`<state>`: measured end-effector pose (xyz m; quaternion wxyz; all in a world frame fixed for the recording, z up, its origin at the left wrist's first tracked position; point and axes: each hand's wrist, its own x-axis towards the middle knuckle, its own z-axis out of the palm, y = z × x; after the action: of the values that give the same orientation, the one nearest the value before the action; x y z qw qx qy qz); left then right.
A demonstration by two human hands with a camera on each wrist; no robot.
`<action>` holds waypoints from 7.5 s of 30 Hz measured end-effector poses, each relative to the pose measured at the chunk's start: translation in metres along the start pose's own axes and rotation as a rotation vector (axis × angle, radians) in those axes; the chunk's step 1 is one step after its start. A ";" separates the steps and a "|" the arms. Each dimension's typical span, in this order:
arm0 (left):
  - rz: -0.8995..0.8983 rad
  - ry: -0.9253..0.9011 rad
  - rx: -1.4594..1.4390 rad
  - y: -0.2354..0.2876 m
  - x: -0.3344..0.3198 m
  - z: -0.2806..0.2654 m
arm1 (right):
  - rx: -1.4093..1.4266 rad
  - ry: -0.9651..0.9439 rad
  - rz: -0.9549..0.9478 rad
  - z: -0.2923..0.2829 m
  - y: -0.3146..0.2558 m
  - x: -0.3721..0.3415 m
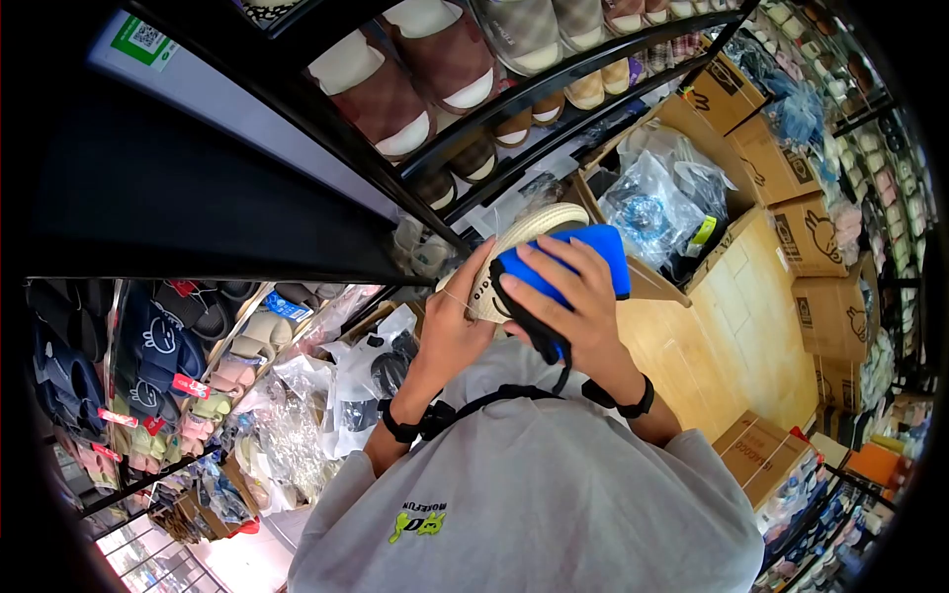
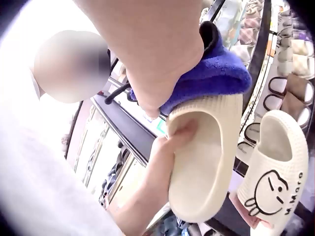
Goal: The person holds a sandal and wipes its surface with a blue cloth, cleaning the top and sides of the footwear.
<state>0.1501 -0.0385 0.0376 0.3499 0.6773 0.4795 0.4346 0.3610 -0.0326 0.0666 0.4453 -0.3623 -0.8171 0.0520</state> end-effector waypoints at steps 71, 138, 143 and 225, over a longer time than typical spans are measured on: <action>0.050 0.023 0.116 -0.012 -0.002 -0.013 | -0.033 0.028 -0.034 0.020 0.008 -0.008; 0.015 0.051 0.010 -0.006 0.004 -0.017 | 0.054 -0.058 -0.115 0.022 -0.004 -0.013; -0.074 -0.028 0.010 -0.001 0.004 -0.017 | 0.083 0.096 -0.002 0.021 0.003 -0.015; -0.058 -0.129 -0.094 -0.008 0.019 0.000 | 0.035 0.009 -0.004 0.008 -0.003 -0.031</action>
<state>0.1506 -0.0180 0.0357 0.4238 0.6725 0.4545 0.4020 0.3641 -0.0527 0.0413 0.4552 -0.3531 -0.8149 0.0638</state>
